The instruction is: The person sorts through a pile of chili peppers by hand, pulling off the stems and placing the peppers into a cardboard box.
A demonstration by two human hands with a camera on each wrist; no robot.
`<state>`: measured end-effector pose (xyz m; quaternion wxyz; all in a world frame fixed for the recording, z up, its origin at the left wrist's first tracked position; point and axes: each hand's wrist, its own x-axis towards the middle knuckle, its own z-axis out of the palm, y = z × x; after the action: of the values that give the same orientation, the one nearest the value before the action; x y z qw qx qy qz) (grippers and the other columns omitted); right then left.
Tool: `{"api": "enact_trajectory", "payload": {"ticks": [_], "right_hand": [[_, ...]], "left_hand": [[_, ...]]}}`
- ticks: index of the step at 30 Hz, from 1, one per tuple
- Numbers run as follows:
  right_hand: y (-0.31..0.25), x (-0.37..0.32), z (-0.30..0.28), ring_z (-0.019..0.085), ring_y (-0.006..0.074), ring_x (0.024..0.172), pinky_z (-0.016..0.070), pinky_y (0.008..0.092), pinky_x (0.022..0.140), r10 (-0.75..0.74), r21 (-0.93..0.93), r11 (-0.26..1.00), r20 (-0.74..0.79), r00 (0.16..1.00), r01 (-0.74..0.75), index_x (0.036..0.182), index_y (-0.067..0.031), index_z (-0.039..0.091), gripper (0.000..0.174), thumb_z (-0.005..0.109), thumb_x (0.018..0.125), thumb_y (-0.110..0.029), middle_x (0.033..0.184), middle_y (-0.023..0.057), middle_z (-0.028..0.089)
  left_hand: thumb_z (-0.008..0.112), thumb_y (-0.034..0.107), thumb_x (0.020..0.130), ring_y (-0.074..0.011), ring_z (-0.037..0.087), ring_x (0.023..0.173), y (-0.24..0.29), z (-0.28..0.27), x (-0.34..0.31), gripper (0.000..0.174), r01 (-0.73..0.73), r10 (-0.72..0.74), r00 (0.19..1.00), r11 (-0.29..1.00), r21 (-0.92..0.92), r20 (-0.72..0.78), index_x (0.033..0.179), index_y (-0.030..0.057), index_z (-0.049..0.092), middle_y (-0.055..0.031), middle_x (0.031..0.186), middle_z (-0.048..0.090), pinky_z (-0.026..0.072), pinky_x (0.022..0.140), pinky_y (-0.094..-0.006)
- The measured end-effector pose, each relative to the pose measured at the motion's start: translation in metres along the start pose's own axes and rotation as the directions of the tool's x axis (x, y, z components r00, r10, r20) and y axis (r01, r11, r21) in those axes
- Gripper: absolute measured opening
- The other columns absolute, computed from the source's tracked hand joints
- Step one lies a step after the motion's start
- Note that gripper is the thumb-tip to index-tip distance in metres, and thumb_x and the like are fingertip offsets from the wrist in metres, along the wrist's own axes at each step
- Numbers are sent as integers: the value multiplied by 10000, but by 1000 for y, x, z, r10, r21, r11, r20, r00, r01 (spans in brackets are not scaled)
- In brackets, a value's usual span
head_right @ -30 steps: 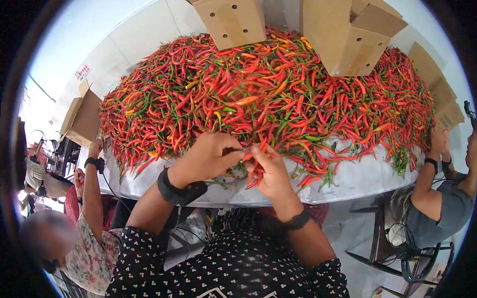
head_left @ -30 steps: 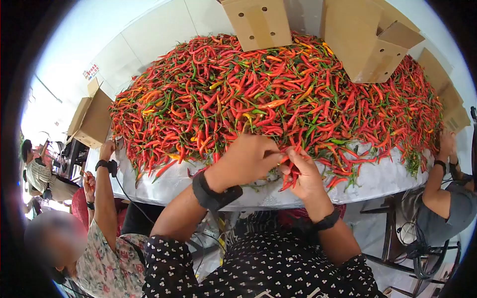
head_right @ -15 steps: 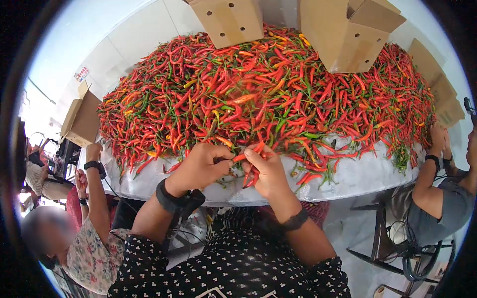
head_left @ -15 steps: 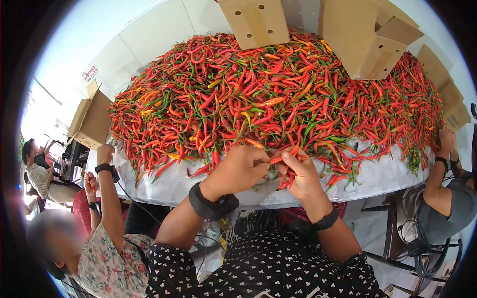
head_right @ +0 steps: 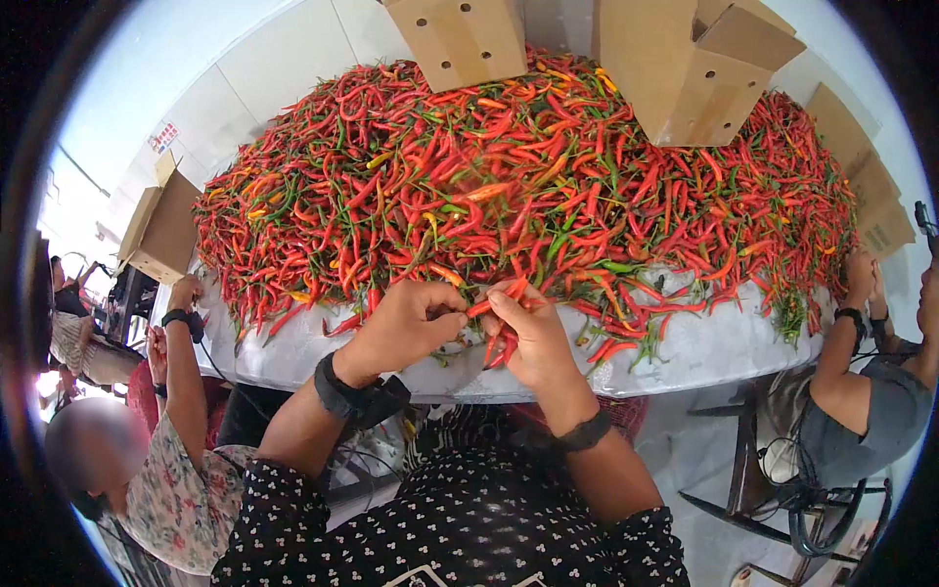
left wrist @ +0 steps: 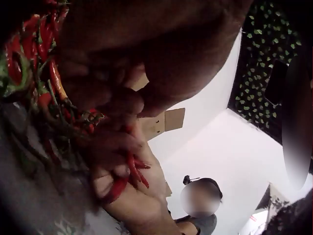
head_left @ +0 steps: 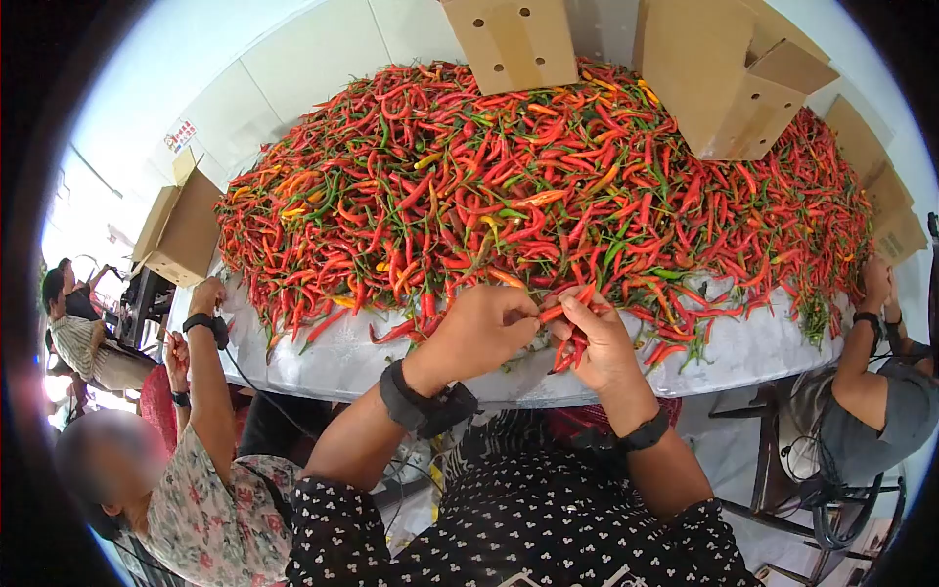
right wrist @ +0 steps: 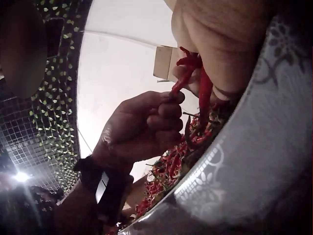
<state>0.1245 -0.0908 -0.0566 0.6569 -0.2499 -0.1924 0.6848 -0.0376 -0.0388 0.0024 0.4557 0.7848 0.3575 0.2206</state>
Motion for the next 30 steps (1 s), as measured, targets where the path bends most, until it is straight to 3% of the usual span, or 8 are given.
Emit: {"api": "enact_trajectory", "payload": {"ticks": [5,8,10,11,13,16,19,30], "right_hand": [[-1,0,-2,502,113,625,399,230,559,11,10,1000,-5,1000,-11,880,-60,551,106,617,845,-136,761,37,559],[-1,3,-9,496,115,615,397,229,555,24,99,995,-52,998,-18,866,-71,544,119,595,862,-177,773,40,558],[-2,3,-8,495,122,615,391,224,530,33,177,984,-11,999,-30,829,-89,529,147,563,882,-222,784,38,556],[-3,4,-9,495,122,615,391,224,530,33,177,984,-10,999,-30,829,-89,529,147,563,882,-222,784,38,556],[-3,5,-12,492,128,618,384,221,501,51,185,981,50,997,-60,795,-103,512,172,545,890,-242,791,34,555],[-4,5,-10,518,141,654,383,219,479,51,199,978,30,998,-56,784,-113,506,177,553,884,-252,778,29,550],[-2,6,-12,547,155,697,394,219,478,55,192,980,-27,998,-48,780,-117,504,180,555,880,-258,773,28,548],[-4,4,-13,573,175,739,419,223,469,51,213,976,-15,999,-47,814,-117,513,141,553,870,-240,770,26,550]], "left_hand": [[583,61,784,-31,457,569,-5,-3,0,107,36,-31,999,992,-117,42,818,-35,615,6,627,556,368,490,-221],[590,83,786,-33,455,557,-9,-15,0,117,-33,33,998,999,-2,57,826,-22,621,-13,620,560,369,486,-230],[603,118,781,-107,509,516,2,-26,2,132,1,-39,994,934,356,99,817,-8,623,-67,620,580,393,487,-273],[603,118,781,-107,509,516,7,-28,5,132,1,-39,994,934,357,98,817,-8,623,-67,620,580,393,487,-273],[600,196,754,-309,586,639,14,-30,16,174,-90,67,996,842,532,62,734,24,615,-142,723,612,457,566,-373],[608,155,753,-320,591,688,-5,-24,40,159,-266,346,938,783,562,-38,838,20,622,-132,750,608,468,601,-381],[595,144,750,-320,596,758,-12,-15,62,175,-250,386,920,724,643,-76,883,32,613,-125,769,604,477,652,-404],[568,120,696,-321,586,790,-10,-40,45,144,-217,194,974,633,743,119,825,70,607,-116,822,604,467,662,-428]]}}
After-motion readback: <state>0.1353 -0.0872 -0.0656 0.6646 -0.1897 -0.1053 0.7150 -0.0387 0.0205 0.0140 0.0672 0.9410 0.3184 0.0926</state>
